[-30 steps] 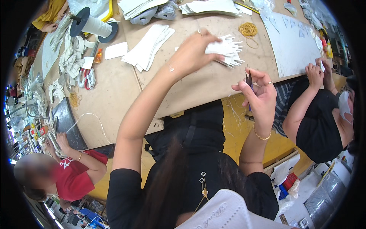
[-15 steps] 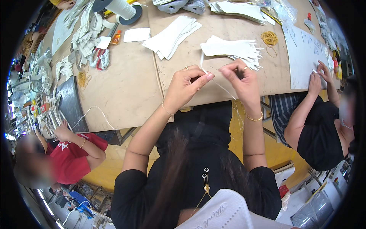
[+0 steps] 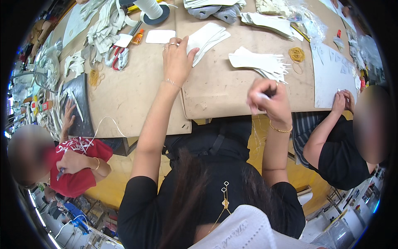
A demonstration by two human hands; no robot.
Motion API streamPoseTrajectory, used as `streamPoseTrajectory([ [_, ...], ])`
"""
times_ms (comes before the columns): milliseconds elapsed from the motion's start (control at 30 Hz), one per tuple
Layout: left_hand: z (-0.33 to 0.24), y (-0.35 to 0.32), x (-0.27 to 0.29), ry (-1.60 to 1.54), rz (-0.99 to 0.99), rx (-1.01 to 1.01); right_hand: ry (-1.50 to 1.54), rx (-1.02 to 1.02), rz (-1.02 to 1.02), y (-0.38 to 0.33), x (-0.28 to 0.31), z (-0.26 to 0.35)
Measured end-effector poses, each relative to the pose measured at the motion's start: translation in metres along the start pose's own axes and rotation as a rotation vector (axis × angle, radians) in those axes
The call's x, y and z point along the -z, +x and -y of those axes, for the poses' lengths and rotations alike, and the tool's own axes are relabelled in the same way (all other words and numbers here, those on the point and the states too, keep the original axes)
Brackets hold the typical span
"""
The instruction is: The person hand-sews white fabric pieces at a table using a needle and thread. They repeatedly pick up fabric, stitch along edges, and place finished pieces into a growing stack. A coworker is visible across the table performing similar sewing work.
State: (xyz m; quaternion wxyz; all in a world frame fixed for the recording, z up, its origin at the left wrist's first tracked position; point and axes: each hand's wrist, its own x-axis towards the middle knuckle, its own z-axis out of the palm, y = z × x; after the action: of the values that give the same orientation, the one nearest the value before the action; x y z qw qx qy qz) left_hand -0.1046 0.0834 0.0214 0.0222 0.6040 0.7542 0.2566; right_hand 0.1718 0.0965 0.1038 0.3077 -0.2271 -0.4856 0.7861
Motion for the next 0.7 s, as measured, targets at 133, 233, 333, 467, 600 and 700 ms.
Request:
streamPoseTrajectory([
  [133, 0.009, 0.009, -0.015, 0.063, 0.065, 0.001, 0.422, 0.302, 0.556, -0.001, 0.01, 0.006],
  [233, 0.007, 0.014, -0.015, -0.027, 0.108, 0.057, 0.53, 0.321, 0.587, 0.0, 0.012, 0.001],
  [333, 0.006, 0.021, -0.007, -0.163, 0.214, 0.114, 0.531, 0.28, 0.489, -0.006, 0.01, -0.007],
  [467, 0.013, 0.027, 0.018, -0.381, 0.592, 0.112, 0.609, 0.316, 0.44, -0.013, 0.009, -0.01],
  [600, 0.021, 0.024, 0.037, -0.363, 0.767, -0.016, 0.693, 0.425, 0.523, -0.014, 0.014, -0.004],
  [700, 0.023, 0.025, 0.038, -0.286, 0.863, -0.1, 0.701, 0.43, 0.542, -0.018, 0.013, -0.003],
])
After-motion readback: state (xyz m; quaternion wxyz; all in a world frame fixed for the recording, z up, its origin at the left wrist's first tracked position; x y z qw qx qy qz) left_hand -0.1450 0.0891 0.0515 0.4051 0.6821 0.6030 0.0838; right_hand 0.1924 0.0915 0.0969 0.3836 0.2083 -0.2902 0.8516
